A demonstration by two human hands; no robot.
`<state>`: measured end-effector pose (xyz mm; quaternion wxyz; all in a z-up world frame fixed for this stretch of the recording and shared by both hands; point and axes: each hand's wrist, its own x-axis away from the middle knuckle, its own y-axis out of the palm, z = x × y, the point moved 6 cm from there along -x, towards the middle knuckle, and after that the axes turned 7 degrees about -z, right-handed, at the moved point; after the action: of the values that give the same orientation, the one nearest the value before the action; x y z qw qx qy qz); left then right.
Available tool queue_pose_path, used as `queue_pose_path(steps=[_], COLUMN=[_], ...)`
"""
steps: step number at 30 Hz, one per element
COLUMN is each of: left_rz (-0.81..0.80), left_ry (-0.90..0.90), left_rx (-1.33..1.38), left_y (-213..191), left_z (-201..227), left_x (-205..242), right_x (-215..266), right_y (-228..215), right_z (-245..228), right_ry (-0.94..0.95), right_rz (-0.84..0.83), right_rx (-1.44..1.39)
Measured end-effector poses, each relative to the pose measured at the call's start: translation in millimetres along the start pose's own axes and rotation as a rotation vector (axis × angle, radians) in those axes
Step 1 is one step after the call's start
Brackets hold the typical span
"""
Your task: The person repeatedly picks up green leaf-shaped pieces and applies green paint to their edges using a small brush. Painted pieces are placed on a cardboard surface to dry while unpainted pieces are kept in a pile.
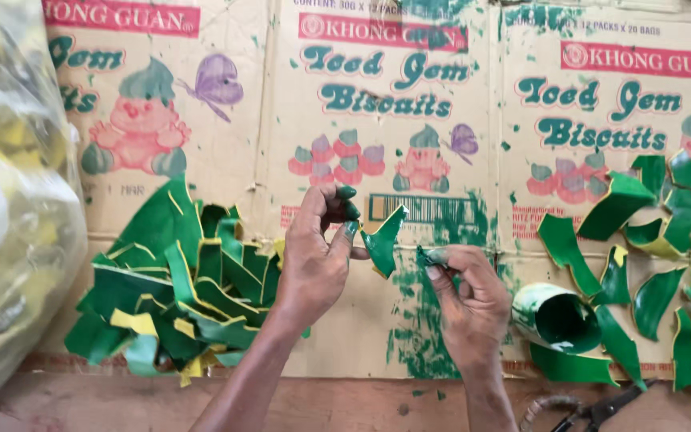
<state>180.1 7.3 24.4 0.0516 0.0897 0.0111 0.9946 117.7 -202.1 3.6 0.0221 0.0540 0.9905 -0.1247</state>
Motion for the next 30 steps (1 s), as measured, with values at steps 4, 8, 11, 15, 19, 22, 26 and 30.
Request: queue_pose_path(steps=[4,8,11,15,19,22,26,30], left_rz=[0.017,0.015,0.066,0.121,0.159,0.178,0.235,0.394], left_ry=[-0.024,-0.006,-0.088,-0.13,0.035,0.115,0.168,0.19], left_rx=[0.0,-0.047,-0.086,-0.154,-0.304,-0.4,-0.395,-0.32], left_y=[-16,-35,-52,-71,-85,-95,-112,-142], left_z=[10,8,1,-9,-5,1,2,-2], left_x=[-40,-73,-98,-125,-155,-184,-240,-299], right_x=[-38,-61,-76,-92,-116,-144,-188,-233], right_y=[25,45,59,70,78,89,116,141], right_z=[3,6,8,17,12,8,8,10], right_ry=[0.015,0.044,0.042,0.148,0.119,0.082,0.014,-0.001], right_rz=[-0.026,-0.027,-0.054,-0.032,-0.043,-0.061,-0.067,-0.041], right_rx=[-0.154,-0.271,-0.278,-0.249,-0.241,-0.215,-0.263,-0.197])
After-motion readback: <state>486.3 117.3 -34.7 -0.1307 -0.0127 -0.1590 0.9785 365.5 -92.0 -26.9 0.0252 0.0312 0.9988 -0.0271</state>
